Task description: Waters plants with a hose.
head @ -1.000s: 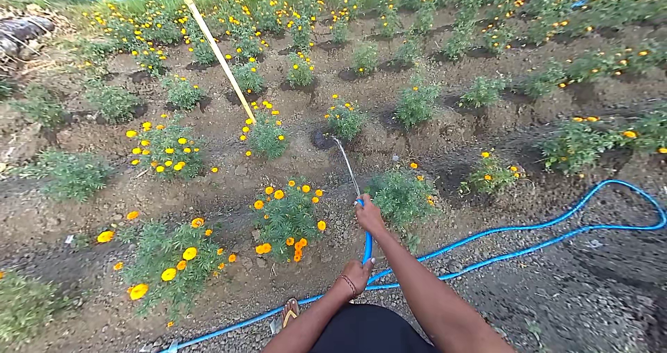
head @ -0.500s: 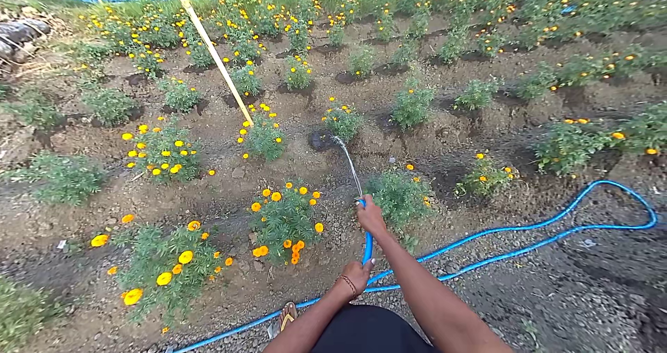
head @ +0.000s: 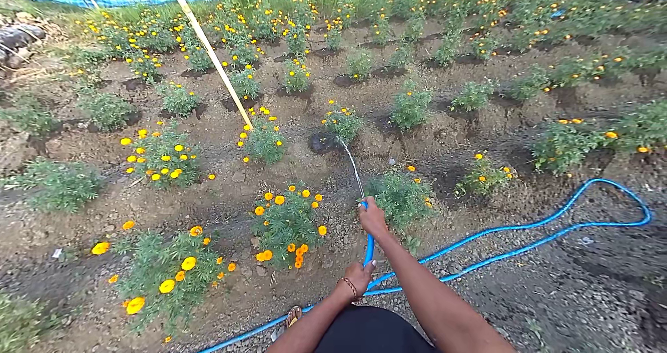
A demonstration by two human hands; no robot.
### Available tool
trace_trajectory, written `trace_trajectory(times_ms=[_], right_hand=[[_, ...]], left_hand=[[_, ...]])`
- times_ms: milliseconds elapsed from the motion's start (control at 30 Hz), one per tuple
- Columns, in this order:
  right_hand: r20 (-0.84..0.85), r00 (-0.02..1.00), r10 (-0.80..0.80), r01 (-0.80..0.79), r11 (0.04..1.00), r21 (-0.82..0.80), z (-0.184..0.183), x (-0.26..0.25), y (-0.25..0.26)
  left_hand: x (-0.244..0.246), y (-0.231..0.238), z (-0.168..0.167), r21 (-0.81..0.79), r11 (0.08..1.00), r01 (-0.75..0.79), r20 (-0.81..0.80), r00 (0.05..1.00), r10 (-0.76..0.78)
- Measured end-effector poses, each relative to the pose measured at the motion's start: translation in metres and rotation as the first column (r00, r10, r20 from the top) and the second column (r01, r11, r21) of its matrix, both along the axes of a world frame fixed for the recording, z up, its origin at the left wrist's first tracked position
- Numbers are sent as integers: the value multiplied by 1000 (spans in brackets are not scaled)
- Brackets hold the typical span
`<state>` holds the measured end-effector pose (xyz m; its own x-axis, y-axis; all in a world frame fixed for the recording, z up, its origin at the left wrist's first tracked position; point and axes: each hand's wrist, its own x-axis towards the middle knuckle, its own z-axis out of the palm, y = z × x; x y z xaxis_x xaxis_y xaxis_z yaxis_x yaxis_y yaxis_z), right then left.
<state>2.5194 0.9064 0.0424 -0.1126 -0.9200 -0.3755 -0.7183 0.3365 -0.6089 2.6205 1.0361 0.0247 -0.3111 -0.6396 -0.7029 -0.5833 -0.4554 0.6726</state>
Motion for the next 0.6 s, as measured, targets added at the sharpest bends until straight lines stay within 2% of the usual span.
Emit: trace_trajectory(times_ms=[367, 500, 600], right_hand=[[-12, 996, -90, 90, 996, -1, 13, 26, -5], [-44, 992, -117, 118, 993, 7, 15, 25, -9], [-58, 989, -138, 138, 990, 6, 12, 24, -9]], left_hand=[[32, -10, -2, 16, 999, 40, -93, 995, -38], [38, -17, -5, -17, 996, 82, -145, 986, -84], [46, -20, -10, -79, 989, 128, -107, 985, -136]])
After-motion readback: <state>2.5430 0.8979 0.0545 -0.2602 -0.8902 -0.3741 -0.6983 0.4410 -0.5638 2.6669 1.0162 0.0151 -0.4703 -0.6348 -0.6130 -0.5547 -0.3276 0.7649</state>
